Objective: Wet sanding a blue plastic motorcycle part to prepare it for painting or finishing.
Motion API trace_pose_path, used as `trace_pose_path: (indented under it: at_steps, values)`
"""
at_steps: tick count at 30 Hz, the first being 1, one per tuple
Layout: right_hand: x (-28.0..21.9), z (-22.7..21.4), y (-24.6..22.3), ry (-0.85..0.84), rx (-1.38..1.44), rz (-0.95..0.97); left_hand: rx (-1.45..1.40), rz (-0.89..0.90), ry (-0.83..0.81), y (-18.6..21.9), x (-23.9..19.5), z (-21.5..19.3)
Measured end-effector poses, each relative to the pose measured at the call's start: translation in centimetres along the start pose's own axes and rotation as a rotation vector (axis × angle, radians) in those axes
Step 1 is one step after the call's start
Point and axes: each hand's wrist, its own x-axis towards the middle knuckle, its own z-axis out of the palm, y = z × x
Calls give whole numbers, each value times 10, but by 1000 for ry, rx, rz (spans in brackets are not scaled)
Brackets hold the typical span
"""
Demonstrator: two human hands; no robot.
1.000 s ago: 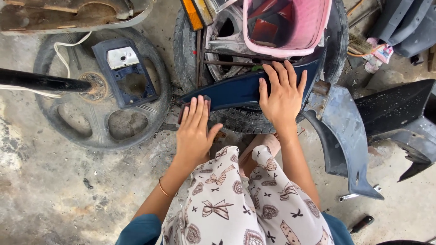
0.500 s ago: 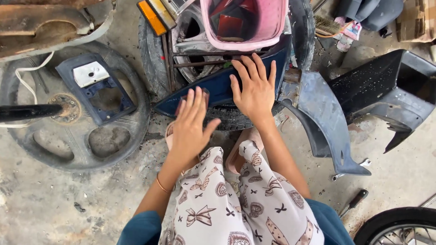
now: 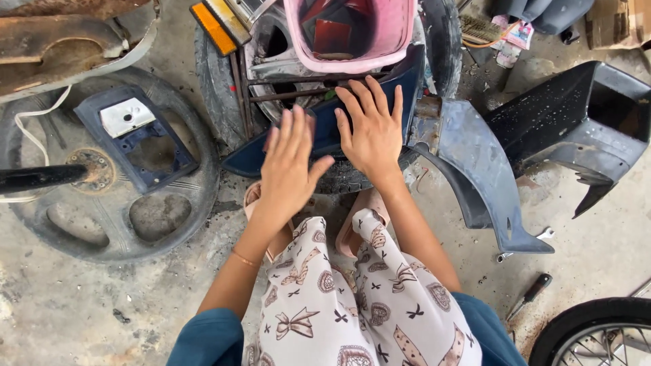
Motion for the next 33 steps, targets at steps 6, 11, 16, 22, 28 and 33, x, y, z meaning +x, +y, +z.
trace_pose_path:
  at_steps: [6, 11, 16, 22, 28, 33]
  values:
    - [4, -11, 0, -29, 99, 78, 48, -114, 84, -4, 22, 1]
    - [0, -13, -3, 10, 255, 218, 128, 68, 87, 19, -14, 6]
    - [2, -15, -4, 55, 420, 233, 146, 88, 129, 11, -9, 15]
    - [9, -20, -7, 24, 377, 289, 99, 87, 195, 4, 26, 20]
    - [8, -18, -6, 86, 406, 304, 68, 71, 181, 10, 16, 17]
    - [10, -23, -7, 113, 313, 276, 108, 93, 127, 15, -8, 0]
